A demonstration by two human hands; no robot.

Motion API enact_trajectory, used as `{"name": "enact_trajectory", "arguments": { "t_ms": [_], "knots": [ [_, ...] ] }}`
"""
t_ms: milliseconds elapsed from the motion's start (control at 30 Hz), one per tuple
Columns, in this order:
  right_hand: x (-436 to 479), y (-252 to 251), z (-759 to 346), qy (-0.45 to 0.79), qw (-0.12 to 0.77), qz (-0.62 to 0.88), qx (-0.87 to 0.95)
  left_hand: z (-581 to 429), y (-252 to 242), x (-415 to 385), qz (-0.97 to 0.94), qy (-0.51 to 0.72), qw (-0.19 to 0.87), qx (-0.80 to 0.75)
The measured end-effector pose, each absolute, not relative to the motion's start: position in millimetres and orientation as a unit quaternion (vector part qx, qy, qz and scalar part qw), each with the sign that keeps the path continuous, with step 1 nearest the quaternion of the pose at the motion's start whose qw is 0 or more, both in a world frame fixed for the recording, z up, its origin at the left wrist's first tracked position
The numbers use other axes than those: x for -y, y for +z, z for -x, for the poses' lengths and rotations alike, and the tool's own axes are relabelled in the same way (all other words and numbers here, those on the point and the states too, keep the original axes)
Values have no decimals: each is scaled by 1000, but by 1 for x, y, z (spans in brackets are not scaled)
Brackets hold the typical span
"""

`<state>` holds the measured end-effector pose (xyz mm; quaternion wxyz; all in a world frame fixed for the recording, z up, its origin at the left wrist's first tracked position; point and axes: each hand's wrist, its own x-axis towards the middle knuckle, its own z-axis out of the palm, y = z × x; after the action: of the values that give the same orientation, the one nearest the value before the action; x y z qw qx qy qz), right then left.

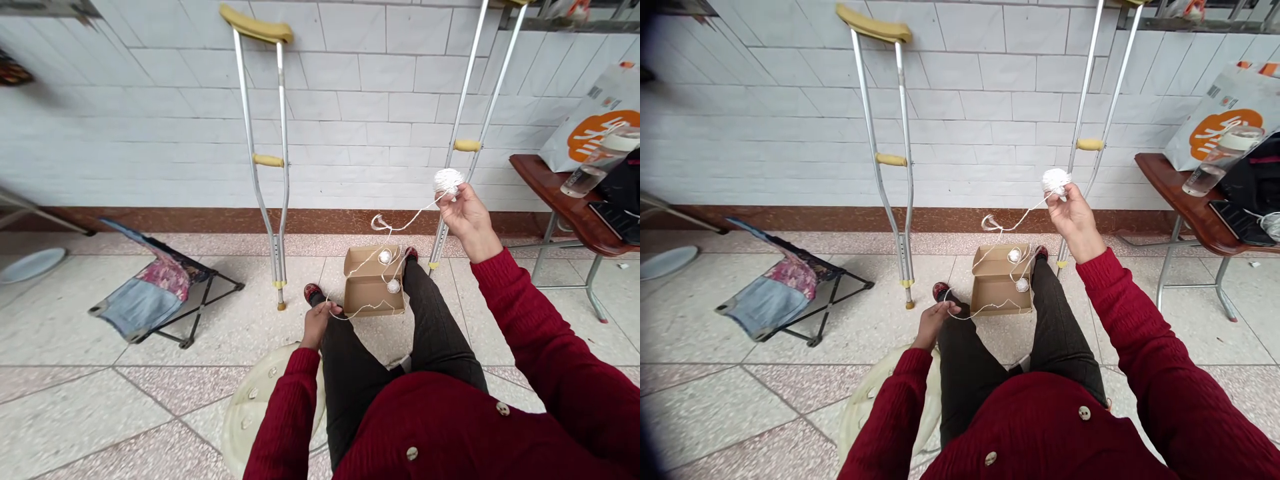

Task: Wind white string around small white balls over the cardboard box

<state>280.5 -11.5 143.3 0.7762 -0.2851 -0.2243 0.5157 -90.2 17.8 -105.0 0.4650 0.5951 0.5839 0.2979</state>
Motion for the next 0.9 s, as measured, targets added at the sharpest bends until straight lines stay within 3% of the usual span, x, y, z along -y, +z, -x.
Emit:
{"name": "enact_trajectory", "arguments": {
  "t_ms": [100,233,433,600,767,900],
  "knots": [
    [14,147,-264,524,772,274,231,86,-102,-48,-607,284,416,-615],
    [8,146,-234,545,753,283,238,34,-56,-64,-667,330,384,-546],
    [-2,139,-211,578,735,281,216,-57,9,-26,-678,409,537,-291],
    [5,138,-206,603,727,274,181,-79,3,-13,-636,378,604,-298],
    [7,141,-217,592,735,280,176,-64,0,-16,-710,346,555,-261],
    [6,154,-249,532,761,294,227,-20,-32,-34,-697,365,501,-360]
  ]
}}
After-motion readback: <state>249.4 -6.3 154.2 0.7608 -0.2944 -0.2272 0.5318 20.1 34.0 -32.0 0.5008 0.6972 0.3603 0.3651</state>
